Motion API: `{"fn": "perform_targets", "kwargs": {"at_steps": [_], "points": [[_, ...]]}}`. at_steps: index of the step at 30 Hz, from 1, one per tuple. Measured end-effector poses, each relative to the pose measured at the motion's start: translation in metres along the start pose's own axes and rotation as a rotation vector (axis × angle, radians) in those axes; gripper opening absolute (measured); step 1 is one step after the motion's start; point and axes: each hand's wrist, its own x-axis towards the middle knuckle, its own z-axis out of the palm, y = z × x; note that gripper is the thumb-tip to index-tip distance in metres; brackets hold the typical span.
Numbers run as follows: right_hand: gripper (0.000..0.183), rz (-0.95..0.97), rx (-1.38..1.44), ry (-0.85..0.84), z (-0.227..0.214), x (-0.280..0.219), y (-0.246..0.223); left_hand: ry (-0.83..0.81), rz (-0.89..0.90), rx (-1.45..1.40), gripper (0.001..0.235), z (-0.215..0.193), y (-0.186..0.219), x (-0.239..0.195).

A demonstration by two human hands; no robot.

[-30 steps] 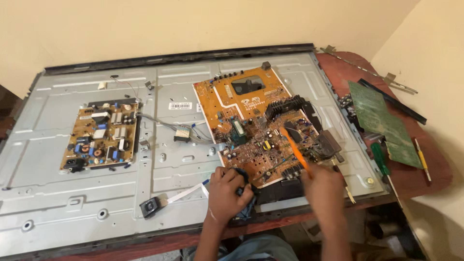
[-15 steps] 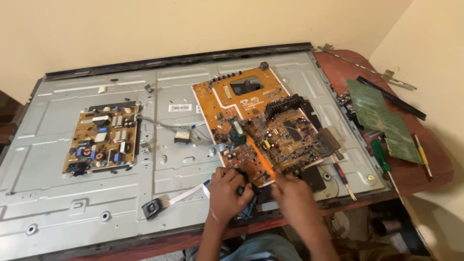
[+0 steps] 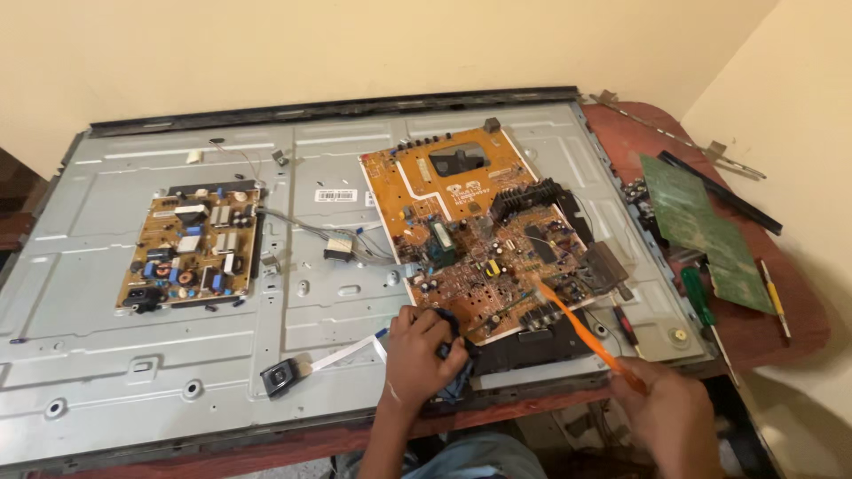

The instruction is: The person uses an orange toothbrush to scrub the surface of a disassembled television circuit board. The board is held steady with a cloth in the left hand while the right hand brushes various components and traces.

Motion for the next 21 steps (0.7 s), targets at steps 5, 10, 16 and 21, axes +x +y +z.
{"fn": "perform_targets", "kwargs": {"at_steps": [5, 10, 16, 21], "points": [[0.021, -0.182, 0.034, 0.12, 0.012, 0.016, -0.027, 0.0, -0.005, 0.013, 0.02, 0.004, 0.001, -0.002], [0.016, -0.391, 0.056, 0.227, 0.032, 0.032, -0.074, 0.013, 0.007, 0.01, 0.02, 0.001, -0.001, 0.002], [0.019, -0.538, 0.133, 0.147, 0.039, 0.013, -0.107, 0.008, -0.013, 0.026, 0.021, 0.004, 0.002, -0.001], [0.024, -0.572, 0.218, 0.085, 0.045, -0.004, -0.106, -0.008, 0.005, 0.03, 0.02, 0.002, 0.002, 0.0]]}}
